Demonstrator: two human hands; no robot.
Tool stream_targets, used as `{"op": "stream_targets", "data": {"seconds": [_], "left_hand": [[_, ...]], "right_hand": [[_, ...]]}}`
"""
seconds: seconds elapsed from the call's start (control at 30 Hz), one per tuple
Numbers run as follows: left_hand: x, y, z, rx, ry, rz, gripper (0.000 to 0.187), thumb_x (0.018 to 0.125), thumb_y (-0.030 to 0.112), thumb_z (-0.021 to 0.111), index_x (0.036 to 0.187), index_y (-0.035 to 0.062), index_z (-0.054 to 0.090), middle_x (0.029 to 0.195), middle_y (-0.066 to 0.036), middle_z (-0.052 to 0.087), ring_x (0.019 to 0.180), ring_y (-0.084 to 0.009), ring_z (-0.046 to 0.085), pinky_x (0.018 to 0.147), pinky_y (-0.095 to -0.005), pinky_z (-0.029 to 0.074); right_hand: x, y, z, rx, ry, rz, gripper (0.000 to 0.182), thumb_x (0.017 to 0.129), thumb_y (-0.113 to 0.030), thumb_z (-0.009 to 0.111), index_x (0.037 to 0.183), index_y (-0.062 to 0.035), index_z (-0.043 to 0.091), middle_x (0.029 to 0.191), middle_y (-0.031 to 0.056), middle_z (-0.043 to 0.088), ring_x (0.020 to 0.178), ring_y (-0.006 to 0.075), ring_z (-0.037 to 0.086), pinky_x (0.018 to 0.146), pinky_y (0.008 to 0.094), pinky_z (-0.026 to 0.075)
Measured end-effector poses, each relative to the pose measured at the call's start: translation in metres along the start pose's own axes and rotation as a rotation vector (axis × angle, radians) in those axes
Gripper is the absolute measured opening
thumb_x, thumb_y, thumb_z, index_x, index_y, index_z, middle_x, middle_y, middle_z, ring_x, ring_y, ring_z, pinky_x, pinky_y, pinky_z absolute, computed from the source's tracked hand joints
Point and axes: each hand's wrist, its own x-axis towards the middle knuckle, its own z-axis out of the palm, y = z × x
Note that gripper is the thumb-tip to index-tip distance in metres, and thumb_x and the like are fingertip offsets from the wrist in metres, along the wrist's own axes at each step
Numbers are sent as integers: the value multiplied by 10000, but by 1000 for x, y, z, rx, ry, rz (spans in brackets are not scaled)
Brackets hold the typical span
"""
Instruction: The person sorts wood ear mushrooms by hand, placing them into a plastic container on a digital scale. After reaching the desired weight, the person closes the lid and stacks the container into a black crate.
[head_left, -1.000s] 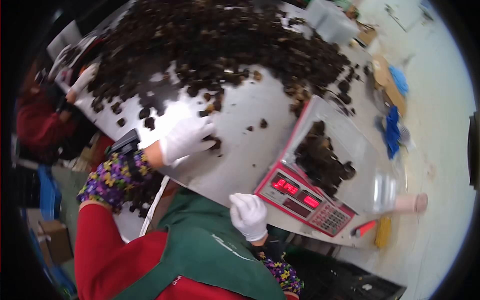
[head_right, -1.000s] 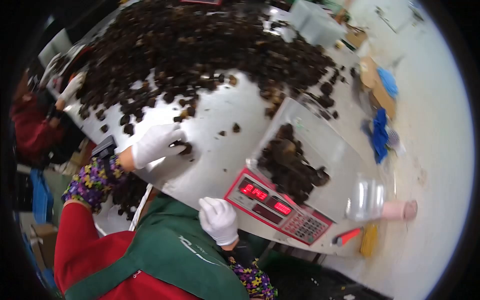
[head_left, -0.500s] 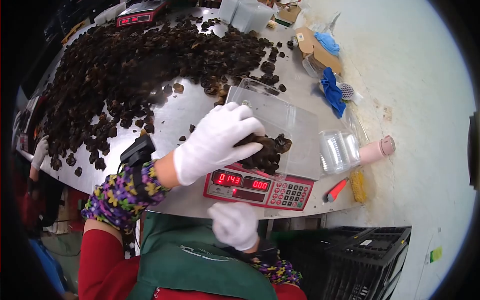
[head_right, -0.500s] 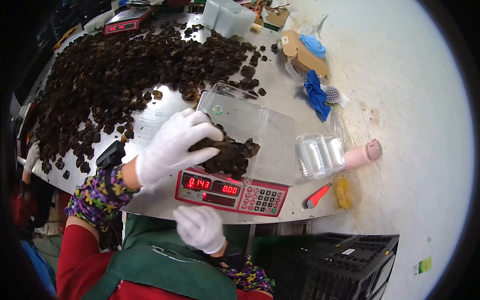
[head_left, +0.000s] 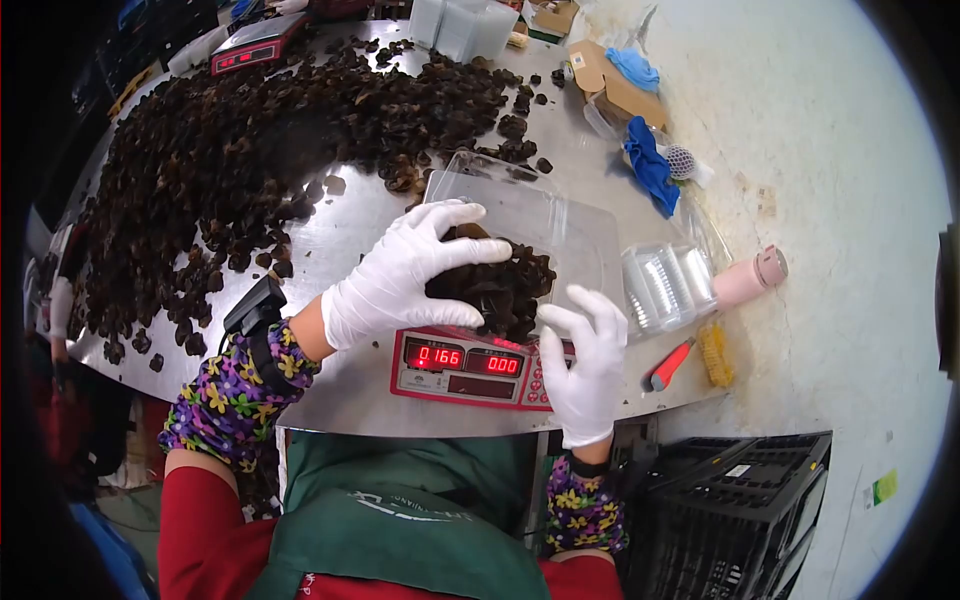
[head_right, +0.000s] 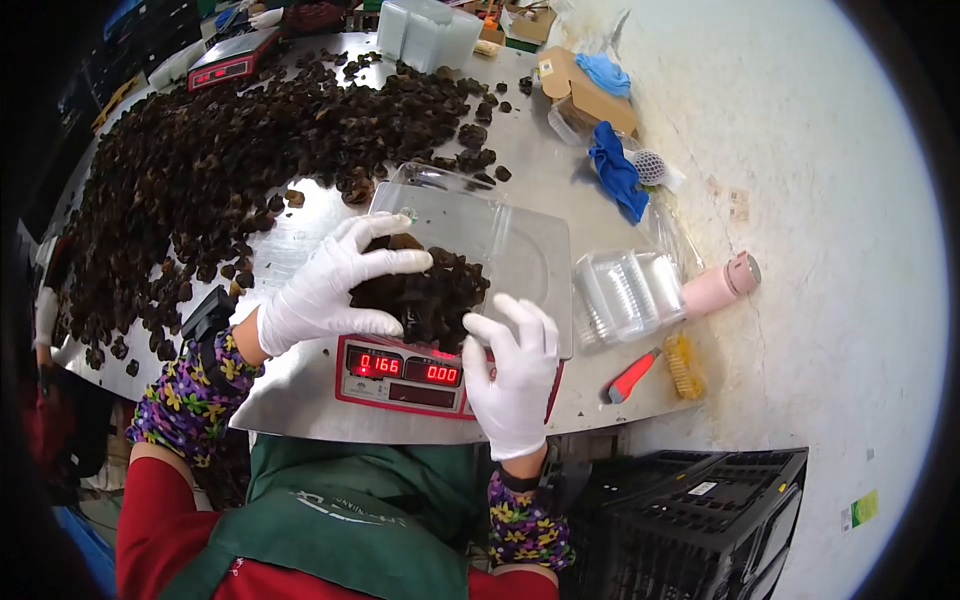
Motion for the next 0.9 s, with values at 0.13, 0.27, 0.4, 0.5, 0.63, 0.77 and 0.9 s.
{"op": "stream_targets", "data": {"seconds": [0.13, 0.27, 0.4, 0.5, 0.63, 0.77, 0.9], "left_hand": [[9, -3, 18, 57, 14, 62, 419, 765, 250, 835, 1156, 169, 710, 1380, -147, 556, 1369, -387, 443, 1129, -490, 381], [12, -15, 24, -83, 214, -128, 159, 838, 136, 754, 951, 51, 681, 1208, -116, 649, 1220, -350, 548, 1035, -436, 445], [11, -21, 30, -145, 239, -211, 205, 852, 183, 761, 985, 45, 688, 1085, -127, 680, 1059, -329, 612, 946, -404, 487], [12, -24, 33, -199, 234, -246, 220, 870, 201, 754, 1021, 51, 699, 1032, -114, 687, 1017, -316, 624, 922, -394, 492], [11, -32, 33, -365, 208, -367, 235, 891, 227, 739, 1055, 62, 707, 1015, -102, 687, 993, -306, 626, 913, -389, 493], [12, -30, 27, -289, 106, -374, 237, 939, 148, 700, 1120, -3, 681, 1077, -129, 670, 1045, -255, 634, 955, -349, 489], [19, -20, 22, -155, 85, -255, 257, 894, 160, 742, 1112, 32, 693, 1117, -127, 667, 1069, -278, 633, 962, -371, 490]], "right_hand": [[20, 1, 11, -49, -190, 49, 224, 807, -187, 746, 1030, -172, 726, 1332, 122, 573, 1332, 395, 434, 1104, 584, 332], [27, 8, 15, -90, -366, 83, 248, 799, -261, 766, 1032, -187, 722, 1431, 139, 508, 1423, 427, 348, 1150, 663, 254], [35, 1, 15, -124, -456, 72, 241, 785, -265, 778, 1004, -185, 717, 1452, 138, 489, 1442, 430, 329, 1150, 665, 260], [41, -5, 17, -183, -497, 43, 199, 780, -254, 779, 948, -173, 711, 1439, 131, 502, 1425, 431, 351, 1144, 665, 268], [37, 6, 25, -139, -426, -24, 132, 785, -208, 766, 873, -144, 691, 1338, 124, 575, 1367, 427, 417, 1125, 628, 305], [33, 21, 16, 49, -313, 3, 97, 818, -159, 743, 881, -112, 687, 1254, 127, 615, 1324, 423, 456, 1105, 566, 348], [34, 21, 3, 217, -209, 138, 74, 859, -105, 720, 906, -60, 682, 1239, 127, 627, 1291, 422, 480, 1088, 498, 386]]}}
